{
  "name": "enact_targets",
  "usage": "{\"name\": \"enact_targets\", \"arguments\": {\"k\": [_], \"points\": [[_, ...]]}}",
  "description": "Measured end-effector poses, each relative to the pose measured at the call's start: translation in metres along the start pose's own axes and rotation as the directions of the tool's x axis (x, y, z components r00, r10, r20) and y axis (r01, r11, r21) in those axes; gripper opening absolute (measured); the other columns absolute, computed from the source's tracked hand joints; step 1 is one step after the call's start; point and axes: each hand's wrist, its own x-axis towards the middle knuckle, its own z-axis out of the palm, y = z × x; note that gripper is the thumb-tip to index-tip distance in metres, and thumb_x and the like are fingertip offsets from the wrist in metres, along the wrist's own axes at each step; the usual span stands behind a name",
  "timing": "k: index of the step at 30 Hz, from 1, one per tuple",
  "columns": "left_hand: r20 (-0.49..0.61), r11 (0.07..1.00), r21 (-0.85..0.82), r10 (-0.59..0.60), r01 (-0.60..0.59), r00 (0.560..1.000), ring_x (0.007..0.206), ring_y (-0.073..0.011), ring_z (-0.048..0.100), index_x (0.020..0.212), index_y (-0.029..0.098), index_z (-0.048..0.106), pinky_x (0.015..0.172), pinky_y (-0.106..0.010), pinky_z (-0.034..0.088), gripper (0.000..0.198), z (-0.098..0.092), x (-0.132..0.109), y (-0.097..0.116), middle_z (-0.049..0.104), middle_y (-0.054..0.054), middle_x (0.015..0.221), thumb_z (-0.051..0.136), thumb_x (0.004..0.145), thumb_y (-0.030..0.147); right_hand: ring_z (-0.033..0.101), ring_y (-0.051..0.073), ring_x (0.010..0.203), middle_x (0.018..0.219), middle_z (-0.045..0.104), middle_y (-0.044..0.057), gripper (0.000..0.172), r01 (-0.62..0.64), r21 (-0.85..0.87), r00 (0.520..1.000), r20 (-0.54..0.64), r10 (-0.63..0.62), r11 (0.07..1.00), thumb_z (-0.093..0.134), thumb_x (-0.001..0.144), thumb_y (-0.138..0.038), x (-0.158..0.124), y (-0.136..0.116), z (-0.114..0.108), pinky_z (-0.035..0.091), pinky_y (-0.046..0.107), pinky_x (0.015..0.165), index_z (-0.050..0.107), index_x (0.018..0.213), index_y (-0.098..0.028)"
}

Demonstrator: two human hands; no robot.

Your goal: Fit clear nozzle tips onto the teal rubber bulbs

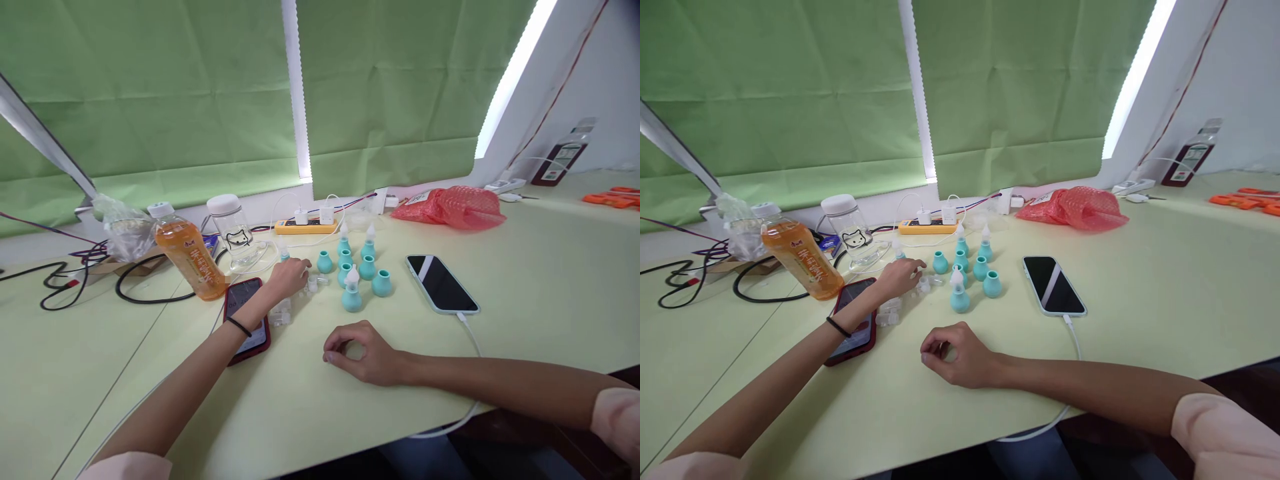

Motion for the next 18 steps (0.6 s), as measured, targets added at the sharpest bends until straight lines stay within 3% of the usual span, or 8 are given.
{"name": "enact_targets", "arguments": {"k": [7, 11, 14, 18], "points": [[-0.030, 0.996, -0.008, 0.092, -0.092, 0.995, 0.083, -0.0199, 0.055, 0.092, 0.022, 0.057, 0.063, -0.027, 0.041, 0.030, -0.012, 0.006, 0.013, 0.061, -0.005, 0.087, 0.030, 0.081, 0.028, 0.054, 0.009, 0.054, 0.063, 0.061, 0.002, 0.007, 0.002, -0.007, 1.000, 0.008, -0.002, 1.000, 0.051, 0.070, -0.014, -0.001, 0.001, 0.000, 0.048, 0.020, 0.055, 0.057, 0.069, -0.013], [-0.022, 0.992, -0.015, 0.123, -0.124, 0.992, 0.081, -0.0243, 0.054, 0.087, 0.021, 0.060, 0.061, -0.030, 0.041, 0.032, -0.009, 0.006, 0.023, 0.062, -0.006, 0.080, 0.049, 0.069, 0.044, 0.054, 0.009, 0.054, 0.063, 0.060, 0.002, 0.006, 0.004, -0.008, 1.000, 0.007, -0.004, 1.000, 0.051, 0.070, -0.014, -0.001, 0.001, -0.001, 0.048, 0.020, 0.054, 0.057, 0.068, -0.014], [-0.034, 0.990, -0.028, 0.139, -0.140, 0.990, 0.080, -0.0263, 0.054, 0.082, 0.018, 0.061, 0.063, -0.033, 0.042, 0.027, -0.001, 0.006, 0.032, 0.062, -0.007, 0.076, 0.059, 0.061, 0.035, 0.054, 0.009, 0.053, 0.063, 0.060, 0.002, 0.007, 0.009, -0.008, 1.000, 0.005, -0.009, 1.000, 0.050, 0.070, -0.014, -0.001, 0.000, -0.001, 0.048, 0.021, 0.054, 0.057, 0.068, -0.014], [-0.129, 0.988, -0.072, 0.124, -0.134, 0.984, 0.081, -0.0236, 0.052, 0.081, 0.016, 0.059, 0.067, -0.034, 0.041, 0.017, -0.006, 0.002, 0.038, 0.061, -0.006, 0.074, 0.054, 0.067, 0.026, 0.054, 0.010, 0.054, 0.063, 0.060, 0.002, 0.006, 0.000, 0.007, 1.000, 0.001, 0.000, 1.000, 0.051, 0.070, -0.015, -0.001, -0.001, -0.002, 0.047, 0.021, 0.055, 0.056, 0.067, -0.014]]}}
